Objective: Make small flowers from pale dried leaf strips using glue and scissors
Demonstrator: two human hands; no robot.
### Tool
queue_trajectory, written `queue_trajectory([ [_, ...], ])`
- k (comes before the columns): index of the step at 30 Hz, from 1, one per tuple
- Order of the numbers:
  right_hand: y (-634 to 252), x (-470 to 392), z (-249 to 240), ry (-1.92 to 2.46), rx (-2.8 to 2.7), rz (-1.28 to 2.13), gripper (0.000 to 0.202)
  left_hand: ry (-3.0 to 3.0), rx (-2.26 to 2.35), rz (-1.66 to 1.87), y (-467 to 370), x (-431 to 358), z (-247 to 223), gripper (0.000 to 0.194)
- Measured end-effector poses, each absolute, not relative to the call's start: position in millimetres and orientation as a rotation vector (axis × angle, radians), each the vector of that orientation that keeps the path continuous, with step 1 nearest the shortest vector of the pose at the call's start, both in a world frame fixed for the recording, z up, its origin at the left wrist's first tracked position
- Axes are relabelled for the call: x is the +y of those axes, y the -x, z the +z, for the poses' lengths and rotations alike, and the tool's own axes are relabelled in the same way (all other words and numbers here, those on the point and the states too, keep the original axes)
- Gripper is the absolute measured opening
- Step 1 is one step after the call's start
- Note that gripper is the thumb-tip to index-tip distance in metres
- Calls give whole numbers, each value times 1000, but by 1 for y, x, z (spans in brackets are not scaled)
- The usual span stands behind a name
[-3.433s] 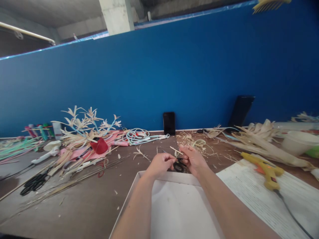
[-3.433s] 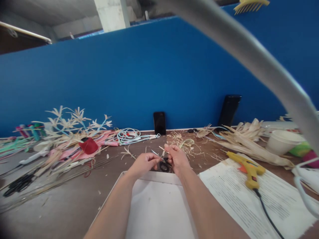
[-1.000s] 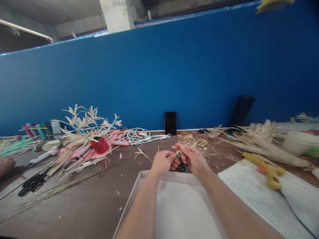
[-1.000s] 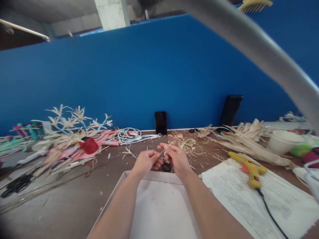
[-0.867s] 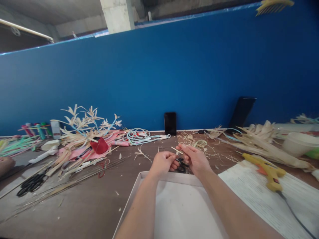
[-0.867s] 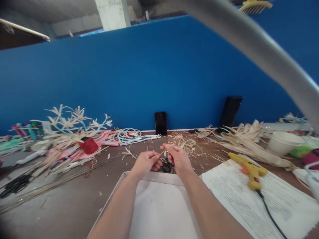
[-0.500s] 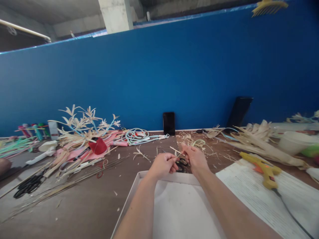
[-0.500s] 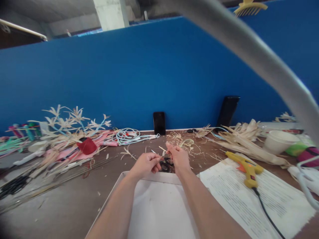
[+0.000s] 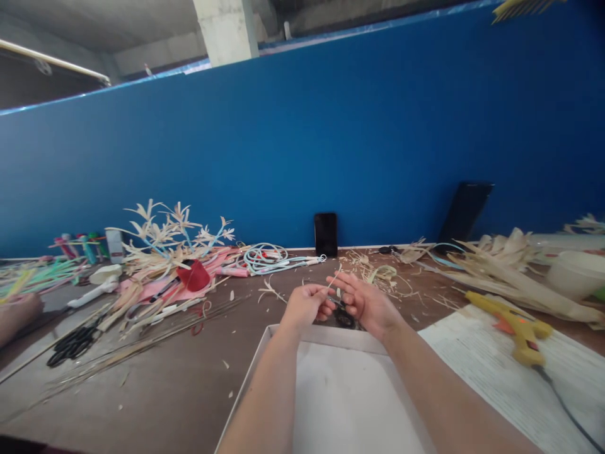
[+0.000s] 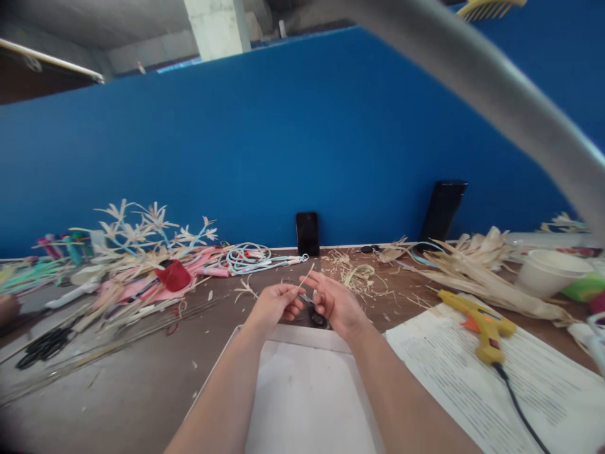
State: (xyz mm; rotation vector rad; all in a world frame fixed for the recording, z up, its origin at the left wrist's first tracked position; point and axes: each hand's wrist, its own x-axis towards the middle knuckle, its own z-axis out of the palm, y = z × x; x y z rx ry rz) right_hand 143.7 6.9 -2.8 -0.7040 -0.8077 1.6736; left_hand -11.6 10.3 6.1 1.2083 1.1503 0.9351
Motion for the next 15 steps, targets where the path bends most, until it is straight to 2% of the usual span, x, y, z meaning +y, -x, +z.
queue_trajectory([
  [6, -146, 10, -8, 767, -858, 1497, 21, -1307, 1065, 777, 17, 5, 6, 23],
  [15, -153, 13, -2, 762, -763, 1404, 18, -1170, 1067, 821, 30, 4, 17, 28],
])
